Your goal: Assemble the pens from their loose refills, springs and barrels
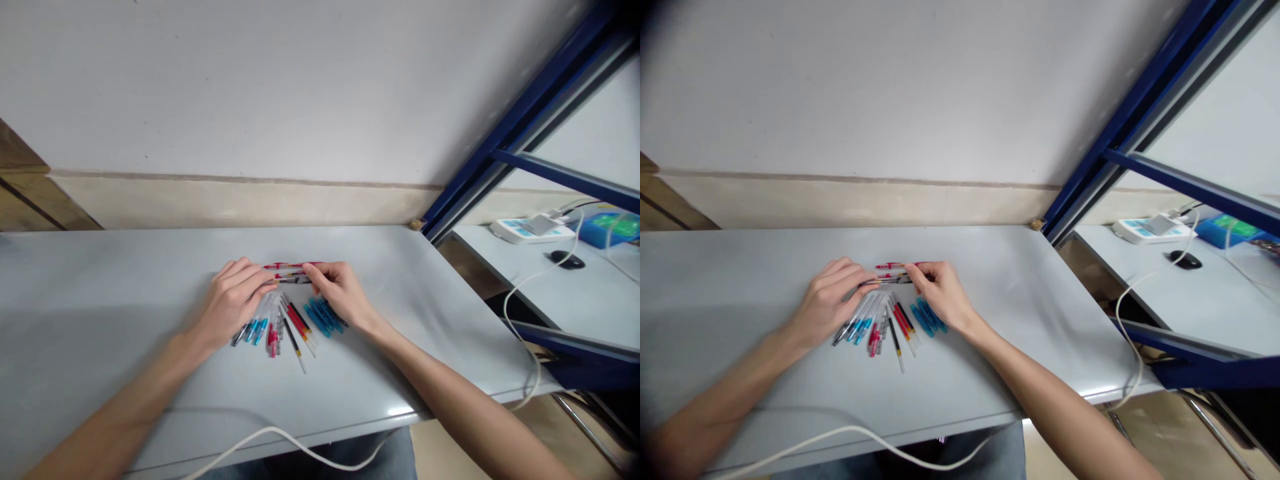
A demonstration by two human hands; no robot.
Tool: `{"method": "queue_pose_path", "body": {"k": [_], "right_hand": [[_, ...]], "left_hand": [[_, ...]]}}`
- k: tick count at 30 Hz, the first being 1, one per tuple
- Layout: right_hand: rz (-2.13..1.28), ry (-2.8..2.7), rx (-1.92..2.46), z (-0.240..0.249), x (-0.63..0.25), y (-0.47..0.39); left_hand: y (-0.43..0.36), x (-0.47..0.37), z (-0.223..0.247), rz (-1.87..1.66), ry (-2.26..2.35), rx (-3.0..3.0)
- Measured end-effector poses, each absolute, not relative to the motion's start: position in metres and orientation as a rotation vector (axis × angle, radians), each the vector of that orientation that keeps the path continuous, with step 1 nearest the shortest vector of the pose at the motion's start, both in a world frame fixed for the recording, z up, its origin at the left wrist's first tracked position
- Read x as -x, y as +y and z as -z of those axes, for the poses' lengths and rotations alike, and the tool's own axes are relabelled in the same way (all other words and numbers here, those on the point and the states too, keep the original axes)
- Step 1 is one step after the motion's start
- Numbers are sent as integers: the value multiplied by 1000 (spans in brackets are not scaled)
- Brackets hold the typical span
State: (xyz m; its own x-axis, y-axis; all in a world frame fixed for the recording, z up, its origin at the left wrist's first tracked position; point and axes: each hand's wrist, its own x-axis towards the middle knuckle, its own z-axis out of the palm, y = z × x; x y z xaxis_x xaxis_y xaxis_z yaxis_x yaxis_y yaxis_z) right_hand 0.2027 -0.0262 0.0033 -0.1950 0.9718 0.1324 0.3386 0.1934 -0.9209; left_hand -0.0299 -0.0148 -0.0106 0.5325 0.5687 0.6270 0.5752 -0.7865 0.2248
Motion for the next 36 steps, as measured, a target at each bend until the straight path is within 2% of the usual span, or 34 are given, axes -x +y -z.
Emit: {"method": "queue_pose_path", "body": {"k": [17,26,36], "right_hand": [[-921,-1837,1237,-7,-209,-24],[-511,-2090,1236,-2,-234,-1],[-485,-2208,1334,1,-251,7]], "left_hand": [[-11,31,12,1194,-1084,2797],[-9,31,17,1096,-1180,2876],[-1,34,25,1039,-1233,2938]]}}
